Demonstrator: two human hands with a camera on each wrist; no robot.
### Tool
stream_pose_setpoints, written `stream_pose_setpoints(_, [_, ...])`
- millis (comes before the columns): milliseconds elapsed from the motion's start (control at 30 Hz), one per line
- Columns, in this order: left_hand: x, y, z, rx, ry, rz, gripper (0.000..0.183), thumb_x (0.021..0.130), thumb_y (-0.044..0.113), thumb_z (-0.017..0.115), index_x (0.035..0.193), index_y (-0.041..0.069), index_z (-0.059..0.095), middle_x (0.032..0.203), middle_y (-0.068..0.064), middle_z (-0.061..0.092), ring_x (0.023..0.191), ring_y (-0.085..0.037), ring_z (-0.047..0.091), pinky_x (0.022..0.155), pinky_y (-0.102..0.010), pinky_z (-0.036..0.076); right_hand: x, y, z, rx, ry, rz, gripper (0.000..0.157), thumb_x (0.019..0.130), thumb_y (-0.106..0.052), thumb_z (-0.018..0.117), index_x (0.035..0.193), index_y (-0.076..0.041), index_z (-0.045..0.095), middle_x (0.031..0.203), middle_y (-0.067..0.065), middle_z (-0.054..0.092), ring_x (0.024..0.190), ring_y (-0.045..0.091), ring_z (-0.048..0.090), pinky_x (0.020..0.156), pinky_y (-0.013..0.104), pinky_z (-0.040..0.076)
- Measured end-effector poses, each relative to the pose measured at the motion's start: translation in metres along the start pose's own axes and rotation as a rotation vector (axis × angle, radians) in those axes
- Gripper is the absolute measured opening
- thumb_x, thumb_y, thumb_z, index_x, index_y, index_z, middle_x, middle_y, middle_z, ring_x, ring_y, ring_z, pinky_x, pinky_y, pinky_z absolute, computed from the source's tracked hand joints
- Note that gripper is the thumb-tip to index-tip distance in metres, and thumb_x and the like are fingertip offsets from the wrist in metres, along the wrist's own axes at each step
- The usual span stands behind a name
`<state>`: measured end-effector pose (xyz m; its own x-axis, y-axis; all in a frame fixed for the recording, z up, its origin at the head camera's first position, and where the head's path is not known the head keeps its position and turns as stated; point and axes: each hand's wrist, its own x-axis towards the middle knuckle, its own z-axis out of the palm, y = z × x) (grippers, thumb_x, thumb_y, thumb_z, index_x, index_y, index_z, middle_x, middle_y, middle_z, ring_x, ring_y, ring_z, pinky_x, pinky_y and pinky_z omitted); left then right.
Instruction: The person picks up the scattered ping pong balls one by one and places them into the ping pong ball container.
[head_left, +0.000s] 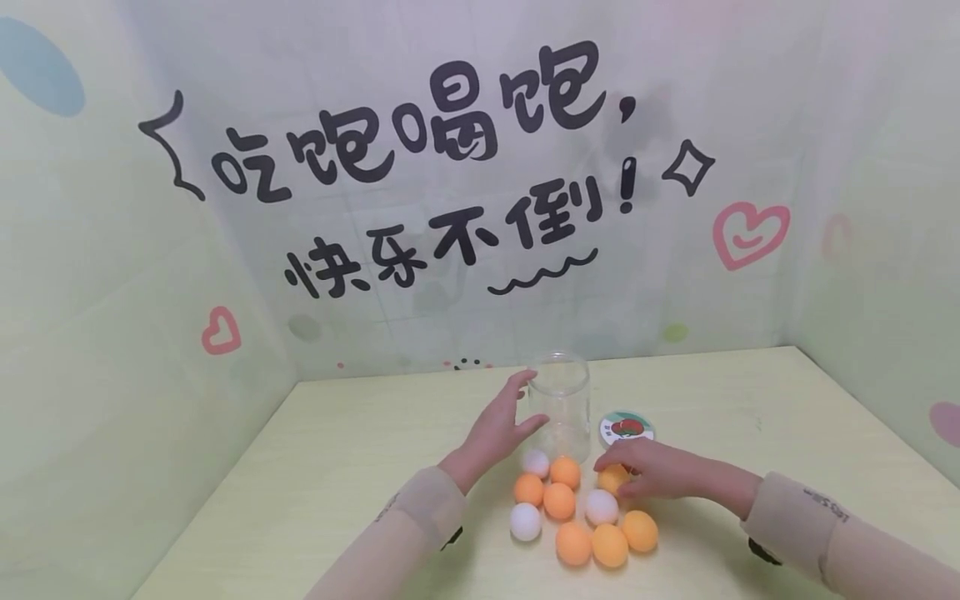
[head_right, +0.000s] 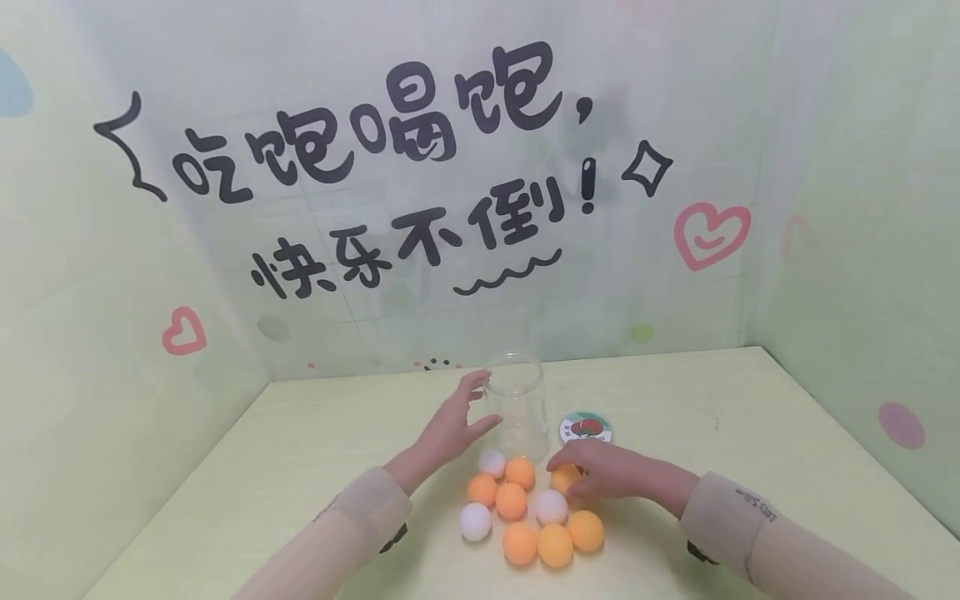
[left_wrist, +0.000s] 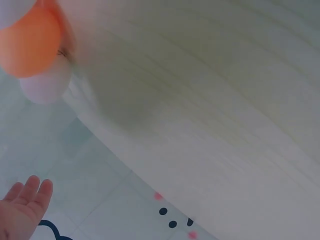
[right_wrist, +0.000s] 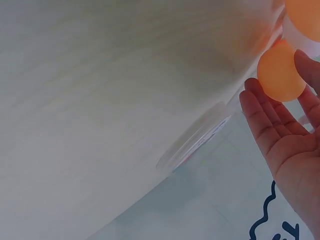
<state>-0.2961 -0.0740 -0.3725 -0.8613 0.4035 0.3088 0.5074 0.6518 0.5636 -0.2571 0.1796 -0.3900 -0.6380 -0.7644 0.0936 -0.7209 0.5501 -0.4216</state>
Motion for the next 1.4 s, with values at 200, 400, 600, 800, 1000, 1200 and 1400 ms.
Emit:
stream_pose_setpoints(200, [0.0,-0.002,0.001,-0.026,0.003,-0.008,0.065,0.086,0.027,0.064,0.139,0.016,0.027,0.143,-0.006,0.036,0.122,-0.026,0.047,0.097,-0.042,0.044,0.0,0.001,-0.008,-0.023,0.007,-0.024,0.031,0.079,-0.013,0.068,0.107,-0.001,0.062,0.103,0.003,0.064,0.077,0.003,0.049,0.066,0.02,0.046])
stream_pose_setpoints(400, [0.0,-0.002,0.002,-0.036,0.0,-0.005,0.065,0.086,0.027,0.064,0.14,0.017,0.027,0.144,-0.006,0.036,0.121,-0.026,0.048,0.097,-0.042,0.044,0.001,-0.001,-0.021,-0.084,0.035,-0.055,0.03,0.078,-0.01,0.069,0.106,-0.002,0.062,0.096,-0.001,0.062,0.076,0.006,0.047,0.064,0.019,0.045])
stream_pose_setpoints(600, [0.0,-0.002,0.002,-0.048,-0.004,-0.005,0.065,0.087,0.028,0.063,0.14,0.017,0.027,0.144,-0.005,0.036,0.121,-0.026,0.048,0.097,-0.042,0.044,0.002,-0.008,-0.04,-0.07,0.038,-0.008,0.031,0.079,-0.011,0.069,0.108,-0.001,0.061,0.101,0.004,0.061,0.082,0.009,0.053,0.067,0.024,0.049])
stream_pose_setpoints(800, [0.0,-0.002,0.002,-0.06,-0.005,-0.007,0.065,0.087,0.027,0.063,0.14,0.017,0.027,0.143,-0.007,0.036,0.121,-0.029,0.047,0.096,-0.043,0.044,0.004,-0.016,-0.061,-0.076,0.037,0.074,0.035,0.081,-0.013,0.068,0.113,-0.003,0.06,0.106,0.006,0.061,0.084,0.013,0.055,0.071,0.029,0.051])
stream_pose_setpoints(1000, [0.0,-0.002,0.002,-0.06,-0.005,-0.01,0.065,0.087,0.027,0.063,0.14,0.017,0.027,0.143,-0.007,0.037,0.121,-0.027,0.048,0.096,-0.042,0.044,0.007,-0.023,-0.08,-0.068,0.053,0.176,0.038,0.08,-0.015,0.069,0.115,-0.003,0.057,0.11,0.007,0.06,0.092,0.019,0.056,0.078,0.036,0.053])
stream_pose_setpoints(1200, [0.0,-0.002,0.002,-0.056,-0.004,-0.011,0.065,0.087,0.028,0.063,0.139,0.017,0.027,0.143,-0.007,0.037,0.121,-0.027,0.048,0.095,-0.042,0.045,0.013,-0.027,-0.095,-0.129,0.121,0.143,0.034,0.079,-0.011,0.07,0.109,-0.002,0.057,0.101,0.005,0.061,0.087,0.019,0.056,0.075,0.035,0.054])
stream_pose_setpoints(1400, [0.0,-0.002,0.002,-0.064,-0.01,-0.014,0.065,0.087,0.028,0.063,0.14,0.017,0.027,0.142,-0.007,0.038,0.12,-0.026,0.048,0.095,-0.042,0.045,0.022,-0.031,-0.105,-0.125,0.223,0.091,0.032,0.08,-0.006,0.068,0.11,0.0,0.056,0.103,0.01,0.059,0.087,0.023,0.056,0.075,0.038,0.054])
